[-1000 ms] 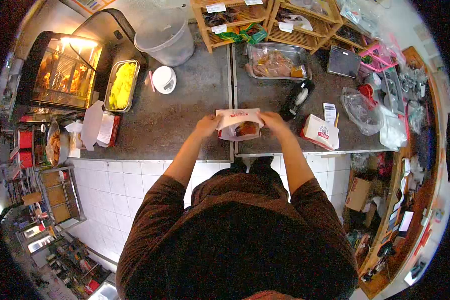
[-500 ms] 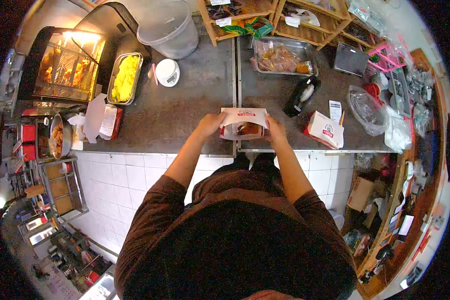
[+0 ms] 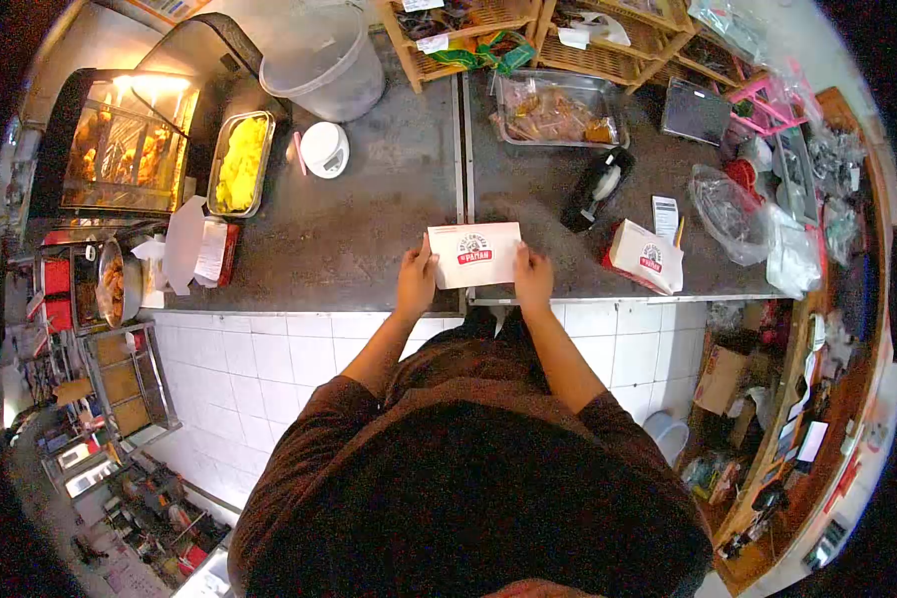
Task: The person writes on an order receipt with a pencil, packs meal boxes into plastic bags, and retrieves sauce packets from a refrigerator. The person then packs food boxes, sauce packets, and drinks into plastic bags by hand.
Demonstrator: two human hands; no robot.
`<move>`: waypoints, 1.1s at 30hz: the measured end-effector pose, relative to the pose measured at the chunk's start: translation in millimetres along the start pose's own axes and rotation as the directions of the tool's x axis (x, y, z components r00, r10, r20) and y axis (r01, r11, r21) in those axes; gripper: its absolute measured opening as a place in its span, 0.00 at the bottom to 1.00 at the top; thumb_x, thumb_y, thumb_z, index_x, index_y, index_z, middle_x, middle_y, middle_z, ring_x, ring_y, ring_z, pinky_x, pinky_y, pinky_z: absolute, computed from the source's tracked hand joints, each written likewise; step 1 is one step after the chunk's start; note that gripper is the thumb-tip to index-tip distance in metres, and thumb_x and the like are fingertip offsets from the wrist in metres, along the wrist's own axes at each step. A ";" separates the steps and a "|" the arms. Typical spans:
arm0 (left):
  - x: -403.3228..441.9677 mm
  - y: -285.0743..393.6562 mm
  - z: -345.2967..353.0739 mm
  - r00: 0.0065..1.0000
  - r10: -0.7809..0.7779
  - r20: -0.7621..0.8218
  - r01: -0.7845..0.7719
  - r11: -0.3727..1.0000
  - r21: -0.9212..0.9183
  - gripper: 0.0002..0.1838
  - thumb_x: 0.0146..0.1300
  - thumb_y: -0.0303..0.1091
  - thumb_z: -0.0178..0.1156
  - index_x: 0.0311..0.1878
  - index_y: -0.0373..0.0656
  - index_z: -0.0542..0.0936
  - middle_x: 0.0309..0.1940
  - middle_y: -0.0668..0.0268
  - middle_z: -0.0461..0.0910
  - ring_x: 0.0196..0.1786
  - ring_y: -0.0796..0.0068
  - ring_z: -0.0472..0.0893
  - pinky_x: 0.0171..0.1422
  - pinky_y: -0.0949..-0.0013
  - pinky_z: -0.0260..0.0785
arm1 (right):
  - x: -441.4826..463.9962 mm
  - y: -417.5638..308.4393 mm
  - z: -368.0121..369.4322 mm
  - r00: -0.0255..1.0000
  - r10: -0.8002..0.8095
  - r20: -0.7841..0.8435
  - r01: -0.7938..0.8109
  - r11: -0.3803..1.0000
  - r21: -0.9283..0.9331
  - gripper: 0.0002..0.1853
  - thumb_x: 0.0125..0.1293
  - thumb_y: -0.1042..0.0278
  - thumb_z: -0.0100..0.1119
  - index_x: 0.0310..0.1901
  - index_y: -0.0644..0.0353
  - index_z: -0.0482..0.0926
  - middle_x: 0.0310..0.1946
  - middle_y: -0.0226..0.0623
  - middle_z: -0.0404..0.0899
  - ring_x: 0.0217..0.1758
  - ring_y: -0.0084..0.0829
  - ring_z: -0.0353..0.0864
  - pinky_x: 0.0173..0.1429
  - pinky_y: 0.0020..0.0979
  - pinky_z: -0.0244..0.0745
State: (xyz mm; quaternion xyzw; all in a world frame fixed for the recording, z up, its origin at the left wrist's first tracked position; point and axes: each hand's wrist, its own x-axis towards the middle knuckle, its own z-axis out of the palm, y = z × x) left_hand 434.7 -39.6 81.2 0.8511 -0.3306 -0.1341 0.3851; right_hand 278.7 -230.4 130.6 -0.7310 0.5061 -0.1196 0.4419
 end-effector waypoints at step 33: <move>49.9 66.9 -72.8 0.769 0.427 0.475 -0.596 0.747 0.295 0.55 0.45 0.50 0.79 0.76 0.44 0.64 0.72 0.49 0.66 0.76 0.42 0.62 0.78 0.47 0.59 | 5.8 -77.3 -50.1 0.492 -0.622 0.609 0.828 0.550 -0.108 0.41 0.49 0.64 0.80 0.68 0.52 0.74 0.80 0.49 0.53 0.80 0.57 0.54 0.81 0.55 0.53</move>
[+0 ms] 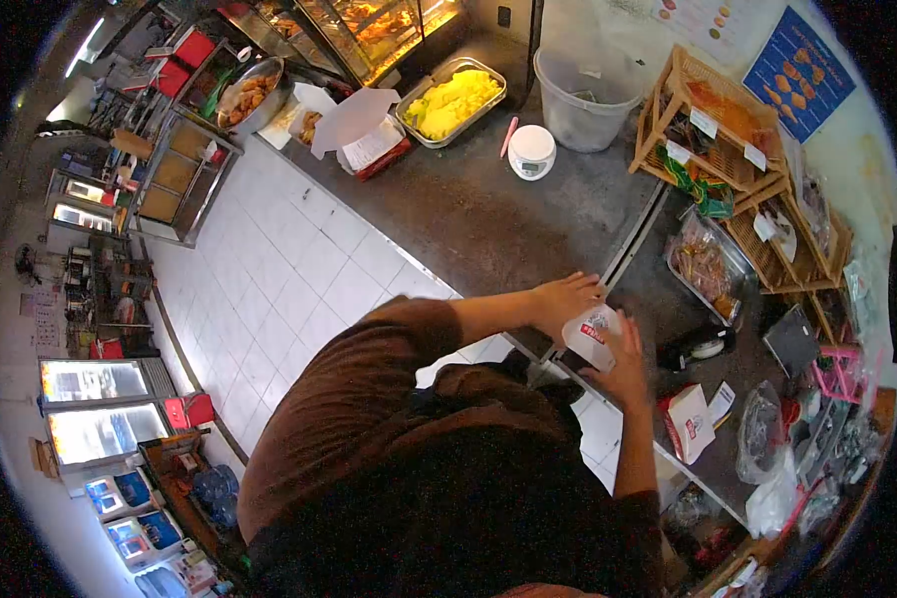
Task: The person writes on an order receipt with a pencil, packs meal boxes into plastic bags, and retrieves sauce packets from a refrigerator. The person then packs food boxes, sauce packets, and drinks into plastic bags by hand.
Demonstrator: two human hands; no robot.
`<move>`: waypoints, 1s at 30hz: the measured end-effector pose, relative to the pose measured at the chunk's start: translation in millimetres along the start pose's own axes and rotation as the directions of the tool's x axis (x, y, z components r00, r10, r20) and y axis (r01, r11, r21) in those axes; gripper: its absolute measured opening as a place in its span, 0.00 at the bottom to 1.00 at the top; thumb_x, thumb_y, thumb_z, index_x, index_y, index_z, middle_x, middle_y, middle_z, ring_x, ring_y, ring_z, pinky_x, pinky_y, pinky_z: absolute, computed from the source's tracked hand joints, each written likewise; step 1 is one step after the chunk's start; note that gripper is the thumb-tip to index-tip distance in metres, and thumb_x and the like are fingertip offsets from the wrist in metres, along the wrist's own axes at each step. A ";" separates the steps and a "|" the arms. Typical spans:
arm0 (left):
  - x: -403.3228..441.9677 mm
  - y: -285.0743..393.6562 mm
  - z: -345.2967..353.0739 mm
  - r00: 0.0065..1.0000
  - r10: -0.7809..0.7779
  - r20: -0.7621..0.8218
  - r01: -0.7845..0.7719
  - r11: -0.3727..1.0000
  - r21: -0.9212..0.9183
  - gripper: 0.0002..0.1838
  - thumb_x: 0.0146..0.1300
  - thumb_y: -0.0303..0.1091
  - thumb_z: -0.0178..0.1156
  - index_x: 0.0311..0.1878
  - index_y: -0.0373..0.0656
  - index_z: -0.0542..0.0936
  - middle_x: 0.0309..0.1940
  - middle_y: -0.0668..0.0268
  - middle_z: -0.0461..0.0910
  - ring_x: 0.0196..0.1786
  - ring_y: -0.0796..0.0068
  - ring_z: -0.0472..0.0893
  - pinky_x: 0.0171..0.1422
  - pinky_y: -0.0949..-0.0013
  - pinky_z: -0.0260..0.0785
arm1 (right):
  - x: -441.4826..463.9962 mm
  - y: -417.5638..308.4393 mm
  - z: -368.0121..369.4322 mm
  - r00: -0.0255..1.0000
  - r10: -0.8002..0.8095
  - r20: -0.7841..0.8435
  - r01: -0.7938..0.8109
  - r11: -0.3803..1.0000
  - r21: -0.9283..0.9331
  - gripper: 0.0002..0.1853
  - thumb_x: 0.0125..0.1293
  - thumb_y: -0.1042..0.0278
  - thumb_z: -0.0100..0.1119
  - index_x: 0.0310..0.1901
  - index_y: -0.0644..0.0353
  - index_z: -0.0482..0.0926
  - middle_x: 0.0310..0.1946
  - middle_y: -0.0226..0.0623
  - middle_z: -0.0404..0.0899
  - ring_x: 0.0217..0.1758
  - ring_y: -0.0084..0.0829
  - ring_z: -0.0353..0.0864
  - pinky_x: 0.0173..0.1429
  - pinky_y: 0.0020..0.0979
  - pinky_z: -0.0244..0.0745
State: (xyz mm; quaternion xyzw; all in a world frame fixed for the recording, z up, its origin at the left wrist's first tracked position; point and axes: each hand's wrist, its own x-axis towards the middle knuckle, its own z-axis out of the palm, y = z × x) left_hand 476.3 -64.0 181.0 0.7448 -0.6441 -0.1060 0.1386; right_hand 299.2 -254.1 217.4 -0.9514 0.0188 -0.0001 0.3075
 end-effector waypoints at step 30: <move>29.1 49.9 55.1 0.966 -0.232 -0.111 0.239 0.970 0.049 0.58 0.42 0.59 0.77 0.76 0.50 0.63 0.69 0.50 0.63 0.69 0.47 0.64 0.71 0.39 0.51 | -25.3 157.6 -8.4 0.219 0.974 0.056 -0.207 -0.010 0.978 0.28 0.75 0.36 0.53 0.40 0.56 0.86 0.31 0.30 0.77 0.26 0.24 0.68 0.26 0.30 0.62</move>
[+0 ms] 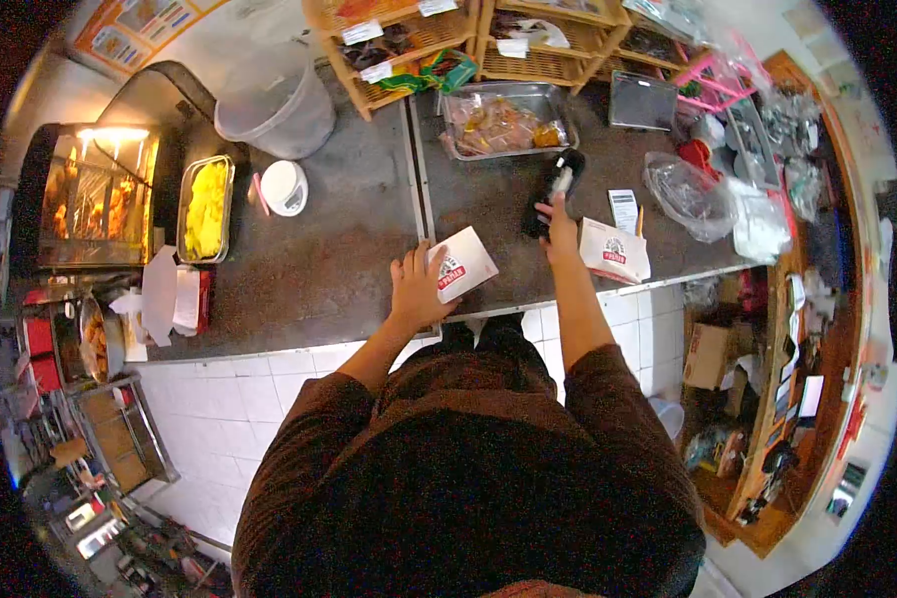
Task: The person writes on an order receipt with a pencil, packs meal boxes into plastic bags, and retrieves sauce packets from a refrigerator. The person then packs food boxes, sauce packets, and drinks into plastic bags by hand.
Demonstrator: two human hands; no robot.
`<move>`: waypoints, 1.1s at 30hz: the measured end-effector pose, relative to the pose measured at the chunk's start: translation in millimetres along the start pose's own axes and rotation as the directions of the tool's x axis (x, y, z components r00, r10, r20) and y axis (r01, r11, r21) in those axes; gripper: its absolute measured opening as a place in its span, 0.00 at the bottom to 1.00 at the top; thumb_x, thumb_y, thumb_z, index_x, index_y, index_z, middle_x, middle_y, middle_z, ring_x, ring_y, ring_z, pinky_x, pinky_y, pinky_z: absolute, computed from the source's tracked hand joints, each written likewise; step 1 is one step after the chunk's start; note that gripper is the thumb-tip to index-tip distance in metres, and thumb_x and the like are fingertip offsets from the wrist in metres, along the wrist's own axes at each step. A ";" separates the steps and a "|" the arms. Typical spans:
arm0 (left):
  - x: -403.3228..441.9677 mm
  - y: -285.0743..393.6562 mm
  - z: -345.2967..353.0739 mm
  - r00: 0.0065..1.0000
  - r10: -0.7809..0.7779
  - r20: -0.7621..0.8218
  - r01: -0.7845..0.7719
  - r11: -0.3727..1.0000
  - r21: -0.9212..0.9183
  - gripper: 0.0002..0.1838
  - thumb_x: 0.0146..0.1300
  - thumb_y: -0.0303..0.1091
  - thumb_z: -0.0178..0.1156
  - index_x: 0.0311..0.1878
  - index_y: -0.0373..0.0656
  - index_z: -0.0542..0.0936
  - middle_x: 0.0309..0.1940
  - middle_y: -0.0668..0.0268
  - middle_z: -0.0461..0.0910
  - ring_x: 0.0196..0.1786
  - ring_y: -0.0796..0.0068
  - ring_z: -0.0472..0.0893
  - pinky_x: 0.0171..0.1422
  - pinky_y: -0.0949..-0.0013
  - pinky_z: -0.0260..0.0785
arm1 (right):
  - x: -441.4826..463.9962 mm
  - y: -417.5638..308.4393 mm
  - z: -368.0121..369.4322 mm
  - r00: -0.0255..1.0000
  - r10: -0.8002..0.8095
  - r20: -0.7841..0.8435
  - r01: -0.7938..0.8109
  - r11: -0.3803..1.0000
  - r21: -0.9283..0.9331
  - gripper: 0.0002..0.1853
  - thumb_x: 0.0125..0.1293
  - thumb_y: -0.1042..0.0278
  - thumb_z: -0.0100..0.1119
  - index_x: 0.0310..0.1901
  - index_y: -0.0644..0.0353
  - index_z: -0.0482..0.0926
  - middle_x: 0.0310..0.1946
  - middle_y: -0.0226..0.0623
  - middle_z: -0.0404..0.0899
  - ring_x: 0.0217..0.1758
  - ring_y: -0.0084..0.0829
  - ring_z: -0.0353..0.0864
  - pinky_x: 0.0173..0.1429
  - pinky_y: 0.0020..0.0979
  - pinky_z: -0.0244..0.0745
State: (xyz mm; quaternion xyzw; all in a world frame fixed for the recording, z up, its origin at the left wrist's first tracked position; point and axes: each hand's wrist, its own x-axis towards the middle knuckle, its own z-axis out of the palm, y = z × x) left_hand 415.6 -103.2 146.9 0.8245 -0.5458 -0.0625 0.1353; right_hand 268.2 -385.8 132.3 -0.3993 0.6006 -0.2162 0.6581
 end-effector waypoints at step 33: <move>177.5 299.5 -81.3 0.994 0.112 0.009 -0.107 0.968 -0.225 0.51 0.40 0.47 0.81 0.69 0.48 0.67 0.60 0.55 0.74 0.66 0.49 0.71 0.69 0.46 0.58 | -60.1 -108.0 -242.9 0.350 -0.845 0.404 0.815 0.062 -0.576 0.28 0.47 0.46 0.81 0.45 0.52 0.80 0.50 0.41 0.80 0.50 0.46 0.81 0.51 0.54 0.71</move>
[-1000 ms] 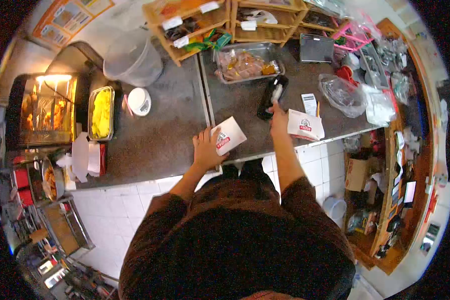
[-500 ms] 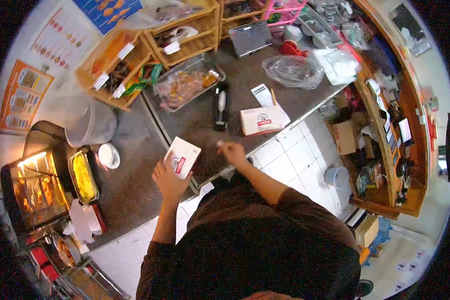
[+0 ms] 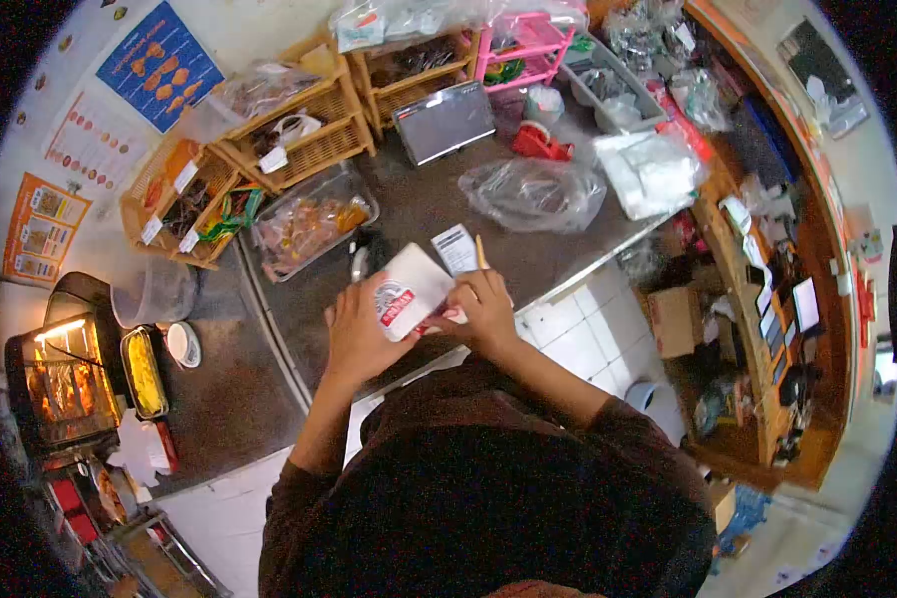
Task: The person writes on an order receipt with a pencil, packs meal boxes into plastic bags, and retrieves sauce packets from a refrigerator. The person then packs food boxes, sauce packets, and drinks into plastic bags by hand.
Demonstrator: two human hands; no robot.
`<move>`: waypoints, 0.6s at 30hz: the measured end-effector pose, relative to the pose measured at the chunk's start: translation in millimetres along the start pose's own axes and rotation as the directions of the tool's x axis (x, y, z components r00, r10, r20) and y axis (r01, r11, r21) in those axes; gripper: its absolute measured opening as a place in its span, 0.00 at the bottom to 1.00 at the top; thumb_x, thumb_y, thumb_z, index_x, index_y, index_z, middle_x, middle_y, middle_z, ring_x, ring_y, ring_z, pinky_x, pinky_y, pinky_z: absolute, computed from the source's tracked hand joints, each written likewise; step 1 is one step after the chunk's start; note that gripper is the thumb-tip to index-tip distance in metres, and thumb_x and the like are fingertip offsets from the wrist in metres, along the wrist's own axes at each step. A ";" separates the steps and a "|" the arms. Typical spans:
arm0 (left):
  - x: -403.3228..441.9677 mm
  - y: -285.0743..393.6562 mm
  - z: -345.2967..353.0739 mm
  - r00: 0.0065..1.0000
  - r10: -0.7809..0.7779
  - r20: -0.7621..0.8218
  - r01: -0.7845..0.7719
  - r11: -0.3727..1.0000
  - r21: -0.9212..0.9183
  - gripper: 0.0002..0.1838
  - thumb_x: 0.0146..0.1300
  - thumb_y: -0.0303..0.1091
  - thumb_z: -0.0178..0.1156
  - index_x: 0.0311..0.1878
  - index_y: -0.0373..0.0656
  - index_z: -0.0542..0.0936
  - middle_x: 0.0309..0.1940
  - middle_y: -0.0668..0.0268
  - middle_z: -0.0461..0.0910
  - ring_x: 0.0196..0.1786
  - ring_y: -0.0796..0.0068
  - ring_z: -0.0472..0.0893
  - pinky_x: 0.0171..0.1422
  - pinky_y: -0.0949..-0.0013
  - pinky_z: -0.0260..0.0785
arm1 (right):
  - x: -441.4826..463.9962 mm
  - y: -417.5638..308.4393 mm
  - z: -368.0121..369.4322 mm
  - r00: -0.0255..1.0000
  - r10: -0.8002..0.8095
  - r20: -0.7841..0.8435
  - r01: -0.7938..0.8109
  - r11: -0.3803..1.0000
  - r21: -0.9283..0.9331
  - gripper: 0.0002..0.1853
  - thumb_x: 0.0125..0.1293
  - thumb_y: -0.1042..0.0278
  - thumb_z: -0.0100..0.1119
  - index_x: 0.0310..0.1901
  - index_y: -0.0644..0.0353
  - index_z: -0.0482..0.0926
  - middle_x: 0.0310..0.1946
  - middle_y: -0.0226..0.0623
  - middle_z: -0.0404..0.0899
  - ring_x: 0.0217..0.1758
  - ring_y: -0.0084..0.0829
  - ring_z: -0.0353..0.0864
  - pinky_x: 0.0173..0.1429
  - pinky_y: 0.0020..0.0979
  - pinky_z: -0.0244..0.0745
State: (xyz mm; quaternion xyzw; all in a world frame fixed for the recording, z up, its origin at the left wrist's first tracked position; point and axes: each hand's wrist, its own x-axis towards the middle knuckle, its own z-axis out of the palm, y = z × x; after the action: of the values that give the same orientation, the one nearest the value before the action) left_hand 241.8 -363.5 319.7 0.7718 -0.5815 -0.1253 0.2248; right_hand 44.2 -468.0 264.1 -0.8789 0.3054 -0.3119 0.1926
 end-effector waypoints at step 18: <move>327.6 -33.4 371.9 0.820 -0.301 0.487 0.520 0.036 -0.853 0.19 0.77 0.43 0.51 0.62 0.42 0.78 0.52 0.57 0.80 0.49 0.62 0.81 0.59 0.58 0.77 | 115.9 283.1 -71.9 0.931 0.154 0.331 -0.062 0.960 -0.272 0.64 0.45 0.65 0.80 0.82 0.40 0.47 0.64 0.55 0.65 0.68 0.56 0.68 0.75 0.60 0.60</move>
State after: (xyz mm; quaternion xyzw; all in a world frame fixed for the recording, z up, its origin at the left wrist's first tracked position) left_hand 196.5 -743.4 2.9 0.5656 -0.1339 -0.5884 0.5621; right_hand -49.9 -764.1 216.8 -0.9194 0.3522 -0.0977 0.1451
